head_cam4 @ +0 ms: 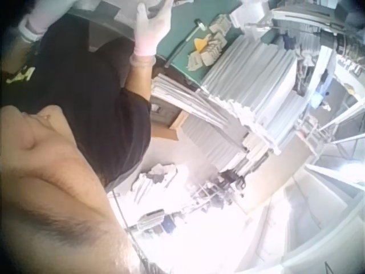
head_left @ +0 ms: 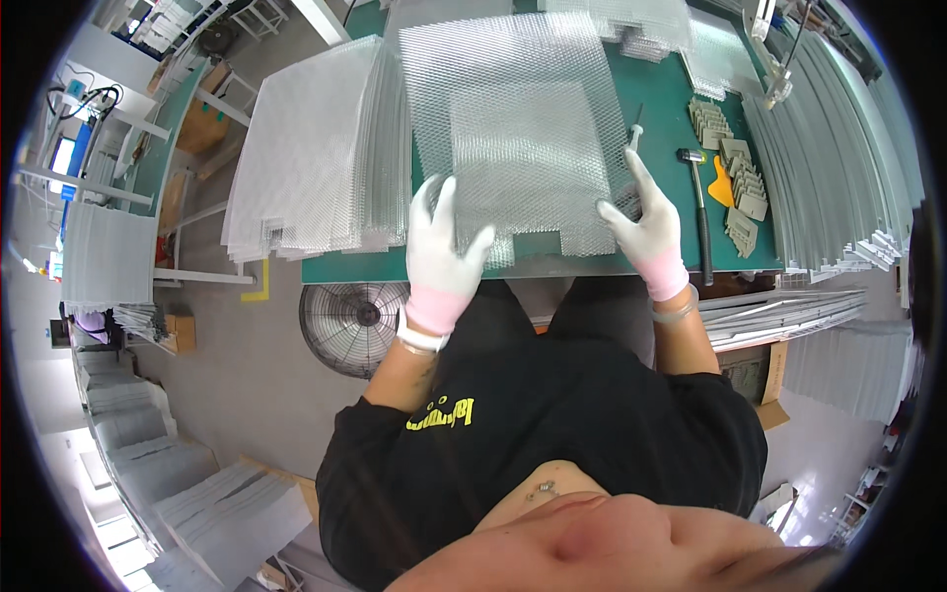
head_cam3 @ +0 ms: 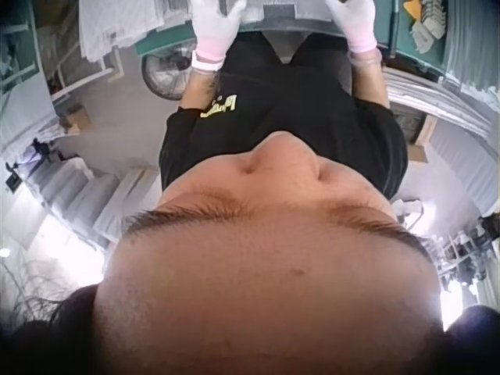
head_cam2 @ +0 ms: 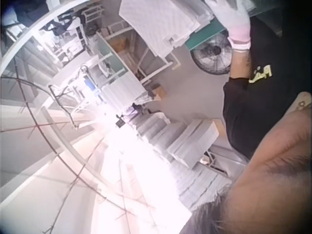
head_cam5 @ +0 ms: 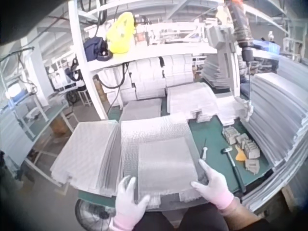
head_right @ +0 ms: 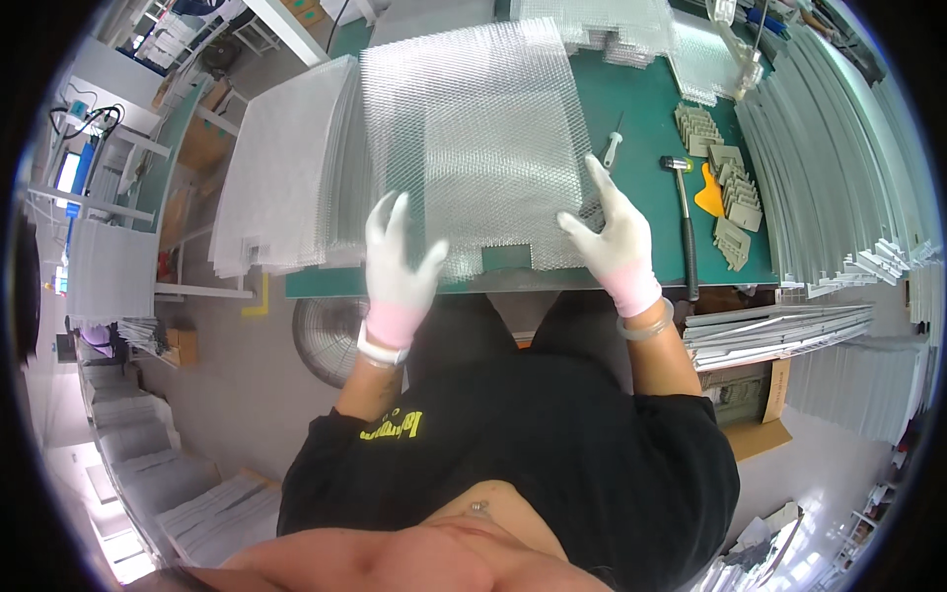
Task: The person assembles air filters by placing mesh sheets onto a workbench, inserting plastic clips, and fitting metal frames. They use a handheld power tool to secure the components together. The process is repeated for multiple units, with finished filters stacked on the table.
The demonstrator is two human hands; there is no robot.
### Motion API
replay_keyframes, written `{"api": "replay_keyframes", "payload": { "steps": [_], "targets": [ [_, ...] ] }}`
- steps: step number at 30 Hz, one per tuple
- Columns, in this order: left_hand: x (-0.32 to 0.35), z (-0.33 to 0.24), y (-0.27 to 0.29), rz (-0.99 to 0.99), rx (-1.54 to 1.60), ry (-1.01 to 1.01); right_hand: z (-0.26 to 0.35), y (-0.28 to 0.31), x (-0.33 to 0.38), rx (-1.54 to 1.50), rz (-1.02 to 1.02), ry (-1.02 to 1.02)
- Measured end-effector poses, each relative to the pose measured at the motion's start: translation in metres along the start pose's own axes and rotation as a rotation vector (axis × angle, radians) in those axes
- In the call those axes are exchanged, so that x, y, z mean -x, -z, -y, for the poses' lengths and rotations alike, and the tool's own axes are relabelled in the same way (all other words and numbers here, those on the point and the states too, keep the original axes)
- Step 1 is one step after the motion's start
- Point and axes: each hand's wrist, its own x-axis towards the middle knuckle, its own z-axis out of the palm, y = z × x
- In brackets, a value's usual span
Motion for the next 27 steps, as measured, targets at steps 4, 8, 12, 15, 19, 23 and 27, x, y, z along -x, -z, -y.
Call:
{"api": "replay_keyframes", "payload": {
  "steps": [4,8,12,15,19,23,27],
  "targets": [
    [-0.008,0.017,-0.021,0.148,-0.247,0.114,-0.014,-0.018,0.004,0.171,-0.003,0.023],
    [0.0,0.033,-0.043,0.237,-0.396,0.155,-0.028,-0.031,0.004,0.243,0.058,-0.04],
    [0.002,0.045,-0.056,0.305,-0.401,0.211,-0.032,-0.038,0.005,0.279,0.131,-0.119],
    [0.005,0.05,-0.063,0.331,-0.407,0.229,-0.038,-0.044,0.009,0.338,0.182,-0.185],
    [0.011,0.058,-0.067,0.302,-0.407,0.198,-0.047,-0.049,0.014,0.336,0.172,-0.146],
    [0.014,0.057,-0.065,0.302,-0.402,0.19,-0.051,-0.049,0.013,0.341,0.185,-0.129],
    [0.012,0.054,-0.063,0.328,-0.377,0.21,-0.048,-0.047,0.012,0.337,0.212,-0.152]
  ]
}}
